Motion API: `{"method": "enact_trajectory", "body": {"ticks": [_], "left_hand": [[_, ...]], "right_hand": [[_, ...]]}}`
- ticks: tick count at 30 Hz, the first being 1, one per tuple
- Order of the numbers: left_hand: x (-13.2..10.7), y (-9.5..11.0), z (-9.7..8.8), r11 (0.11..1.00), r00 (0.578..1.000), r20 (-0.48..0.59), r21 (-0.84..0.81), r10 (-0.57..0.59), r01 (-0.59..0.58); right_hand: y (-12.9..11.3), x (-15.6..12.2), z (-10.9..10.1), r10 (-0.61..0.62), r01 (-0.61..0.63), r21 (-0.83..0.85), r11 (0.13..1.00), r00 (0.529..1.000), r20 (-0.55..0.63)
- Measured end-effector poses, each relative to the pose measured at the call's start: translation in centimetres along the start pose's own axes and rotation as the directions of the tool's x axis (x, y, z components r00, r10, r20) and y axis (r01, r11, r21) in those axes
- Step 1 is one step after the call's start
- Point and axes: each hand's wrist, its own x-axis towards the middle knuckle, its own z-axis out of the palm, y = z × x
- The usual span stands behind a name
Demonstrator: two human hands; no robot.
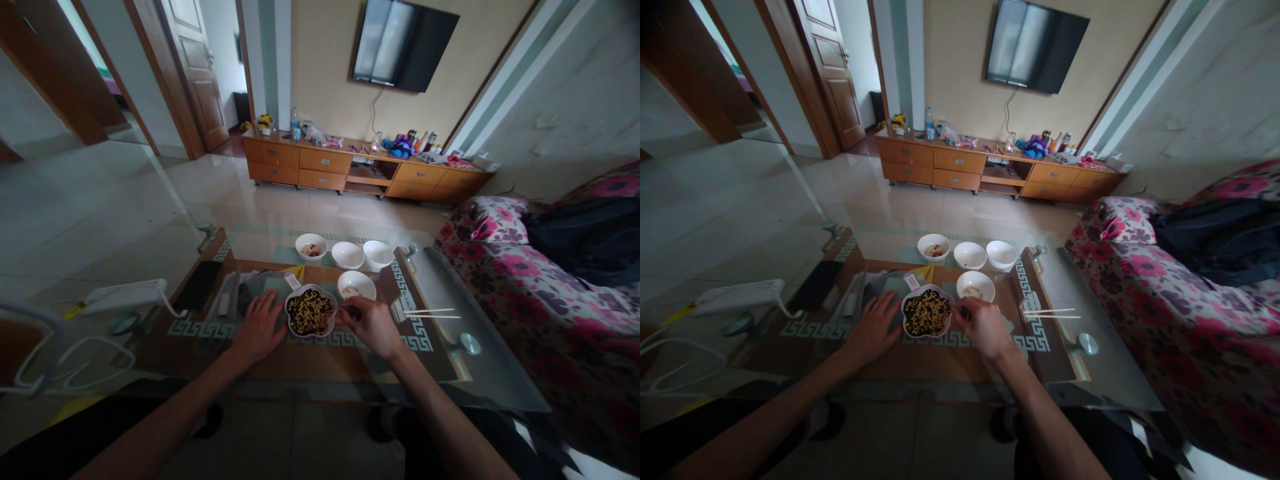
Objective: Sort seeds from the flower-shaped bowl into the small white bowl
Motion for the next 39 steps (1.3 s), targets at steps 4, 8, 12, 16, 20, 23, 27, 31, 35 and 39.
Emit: {"method": "enact_trajectory", "body": {"ticks": [4, 8, 12, 16, 20, 23, 27, 31, 35, 39], "left_hand": [[0.0, 0.5, -0.3, 1.0, 1.0, 0.025, 0.024, -0.01, 0.009], [0.0, 0.7, -0.3, 1.0, 1.0, 0.0, 0.021, -0.011, 0.011], [0.1, 0.7, -0.2, 1.0, 1.0, -0.001, 0.024, -0.011, 0.011], [0.2, 0.7, -0.5, 1.0, 1.0, 0.02, 0.025, -0.011, 0.01], [0.2, 1.0, -0.8, 1.0, 0.999, 0.027, 0.007, -0.022, 0.021], [0.2, 1.1, -0.9, 1.0, 0.999, 0.023, -0.008, -0.023, 0.023], [0.2, 1.1, -1.0, 1.0, 1.0, 0.021, -0.012, -0.023, 0.023], [0.2, 1.1, -1.1, 1.0, 0.999, 0.03, -0.011, -0.022, 0.023], [0.1, 1.1, -1.0, 1.0, 1.0, 0.019, -0.018, -0.02, 0.02], [0.1, 1.0, -0.8, 1.0, 0.999, 0.021, -0.015, -0.024, 0.024]], "right_hand": [[-1.0, 0.5, 0.7, -0.049, 0.048, 0.014, 0.999, 0.995, 0.083], [-1.0, 0.9, -0.1, -0.049, 0.046, 0.019, 0.999, 0.984, 0.173], [-0.7, 1.2, 0.1, -0.101, 0.077, 0.092, 0.993, 0.951, 0.293], [-0.9, 2.0, 1.6, -0.091, 0.074, 0.077, 0.994, 0.964, 0.251], [-0.6, 3.1, 1.5, -0.058, 0.047, 0.11, 0.993, 0.994, 0.097], [0.3, 3.3, 0.3, -0.046, 0.036, 0.086, 0.996, 0.993, 0.11], [0.8, 2.8, 0.2, -0.034, 0.037, -0.005, 0.999, 0.966, 0.257], [-0.3, 3.1, 1.8, -0.095, 0.07, 0.109, 0.992, 0.965, 0.244], [-0.6, 3.7, 1.8, -0.068, 0.047, 0.17, 0.984, 0.991, 0.117], [0.8, 3.0, 0.7, -0.028, 0.016, 0.09, 0.996, 0.991, 0.128]]}}
